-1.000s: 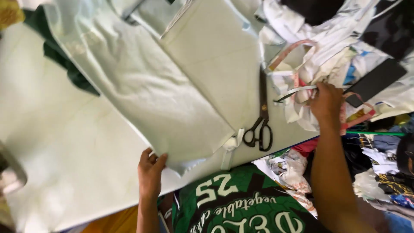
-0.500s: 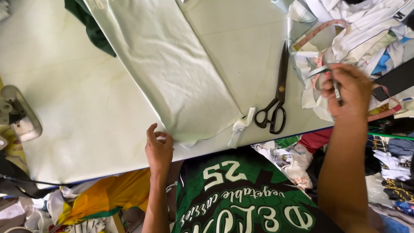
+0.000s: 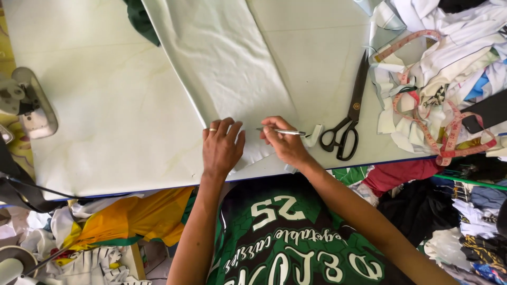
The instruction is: The person cuts a light blue patterned fabric using shears, measures it with a tape measure, and uses a sewing machine to stitch the edges. They then mark the fabric with a pen and fold it.
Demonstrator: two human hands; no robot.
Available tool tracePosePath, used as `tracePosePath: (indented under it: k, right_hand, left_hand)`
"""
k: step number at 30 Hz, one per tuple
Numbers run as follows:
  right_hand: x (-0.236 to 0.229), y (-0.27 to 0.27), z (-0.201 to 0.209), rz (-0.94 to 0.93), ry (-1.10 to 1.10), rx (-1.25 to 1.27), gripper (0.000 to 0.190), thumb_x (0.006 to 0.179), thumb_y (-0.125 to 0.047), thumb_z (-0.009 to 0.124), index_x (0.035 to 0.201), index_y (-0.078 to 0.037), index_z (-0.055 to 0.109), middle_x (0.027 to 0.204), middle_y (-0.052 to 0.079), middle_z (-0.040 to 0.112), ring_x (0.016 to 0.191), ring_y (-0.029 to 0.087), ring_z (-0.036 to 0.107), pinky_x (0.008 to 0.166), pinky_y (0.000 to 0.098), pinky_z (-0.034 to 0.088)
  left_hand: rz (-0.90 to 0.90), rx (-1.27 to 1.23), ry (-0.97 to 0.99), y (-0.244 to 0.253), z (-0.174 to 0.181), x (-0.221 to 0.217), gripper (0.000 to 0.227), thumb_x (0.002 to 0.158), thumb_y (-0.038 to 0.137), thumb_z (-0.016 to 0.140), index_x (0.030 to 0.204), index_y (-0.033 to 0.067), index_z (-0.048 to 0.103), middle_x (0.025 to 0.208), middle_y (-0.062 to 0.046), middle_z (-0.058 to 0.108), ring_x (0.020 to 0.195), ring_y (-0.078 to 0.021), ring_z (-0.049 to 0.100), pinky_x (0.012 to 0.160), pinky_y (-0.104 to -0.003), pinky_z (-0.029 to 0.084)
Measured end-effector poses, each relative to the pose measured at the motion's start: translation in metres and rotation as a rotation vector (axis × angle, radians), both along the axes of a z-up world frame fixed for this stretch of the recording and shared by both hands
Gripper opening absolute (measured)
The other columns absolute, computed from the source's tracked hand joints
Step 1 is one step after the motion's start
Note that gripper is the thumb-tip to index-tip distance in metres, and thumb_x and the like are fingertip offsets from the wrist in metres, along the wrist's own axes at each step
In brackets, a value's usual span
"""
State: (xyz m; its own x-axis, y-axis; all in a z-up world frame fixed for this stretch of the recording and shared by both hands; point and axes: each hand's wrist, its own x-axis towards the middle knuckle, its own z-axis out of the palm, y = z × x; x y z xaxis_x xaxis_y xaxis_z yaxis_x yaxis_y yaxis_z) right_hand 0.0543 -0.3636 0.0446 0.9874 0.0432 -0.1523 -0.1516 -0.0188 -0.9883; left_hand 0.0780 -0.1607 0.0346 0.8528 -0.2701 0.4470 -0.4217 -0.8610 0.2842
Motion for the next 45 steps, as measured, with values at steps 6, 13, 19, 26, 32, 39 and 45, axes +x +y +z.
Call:
tracePosePath:
  k: [6,13,19,26,32,39,45]
  right_hand:
    - [0.011,0.009,-0.006,-0.233,-0.157,-0.21,0.012,0.093,-0.011,0.074,0.103,-0.005,0.078,0.081,0.012,0.074,0.074,0.015,0.069,0.068,0.0312,0.059]
    - [0.021,-0.018,-0.021,-0.285,-0.242,-0.37,0.006,0.092,-0.008,0.074,0.098,-0.008,0.077,0.077,0.006,0.072,0.069,0.01,0.065,0.063,0.027,0.057]
    - [0.021,-0.023,-0.031,-0.285,-0.287,-0.364,0.007,0.091,-0.007,0.073,0.097,-0.005,0.076,0.08,0.011,0.073,0.074,0.015,0.069,0.068,0.0333,0.059]
    - [0.024,-0.023,-0.033,-0.273,-0.355,-0.408,0.007,0.09,-0.007,0.073,0.096,-0.005,0.077,0.081,0.013,0.074,0.077,0.023,0.074,0.068,0.0357,0.06]
    - [0.024,-0.024,-0.033,-0.252,-0.383,-0.43,0.008,0.09,-0.008,0.073,0.096,-0.005,0.077,0.082,0.013,0.075,0.079,0.024,0.075,0.07,0.0357,0.06]
    - [0.023,-0.024,-0.032,-0.238,-0.403,-0.444,0.008,0.092,-0.009,0.074,0.097,-0.004,0.077,0.084,0.015,0.075,0.082,0.028,0.076,0.071,0.0378,0.06]
    - [0.022,-0.023,-0.03,-0.232,-0.414,-0.449,0.007,0.091,-0.008,0.075,0.096,-0.005,0.077,0.083,0.014,0.075,0.081,0.028,0.076,0.07,0.0369,0.06]
  left_hand:
    - [-0.012,0.018,-0.003,0.0,-0.012,0.013,0.016,0.085,0.031,0.077,0.096,0.0209,0.072,0.104,0.002,0.063,0.105,-0.021,0.06,0.085,-0.037,0.046]
    - [-0.107,-0.079,-0.045,-0.041,-0.016,0.03,0.032,0.085,0.03,0.077,0.114,0.0183,0.071,0.115,-0.003,0.066,0.119,-0.0265,0.059,0.097,-0.042,0.047]
    - [-0.084,-0.028,0.015,-0.04,-0.032,0.03,0.032,0.091,0.042,0.071,0.117,0.0248,0.067,0.125,0.002,0.061,0.126,-0.0213,0.054,0.103,-0.041,0.042]
    - [-0.065,0.003,0.053,-0.041,-0.035,0.032,0.036,0.094,0.052,0.064,0.124,0.0314,0.064,0.126,0.004,0.058,0.128,-0.0186,0.051,0.105,-0.04,0.04]
    - [-0.062,0.015,0.039,-0.042,-0.031,0.031,0.037,0.095,0.06,0.06,0.127,0.041,0.065,0.126,0.006,0.055,0.128,-0.0191,0.049,0.104,-0.041,0.039]
    - [-0.062,-0.004,0.044,-0.042,-0.032,0.03,0.038,0.095,0.06,0.06,0.127,0.0402,0.067,0.125,0.006,0.054,0.128,-0.0184,0.048,0.104,-0.041,0.04]
    - [-0.063,-0.013,0.019,-0.042,-0.037,0.03,0.04,0.095,0.062,0.06,0.127,0.04,0.067,0.126,0.006,0.055,0.128,-0.0189,0.049,0.103,-0.041,0.04]
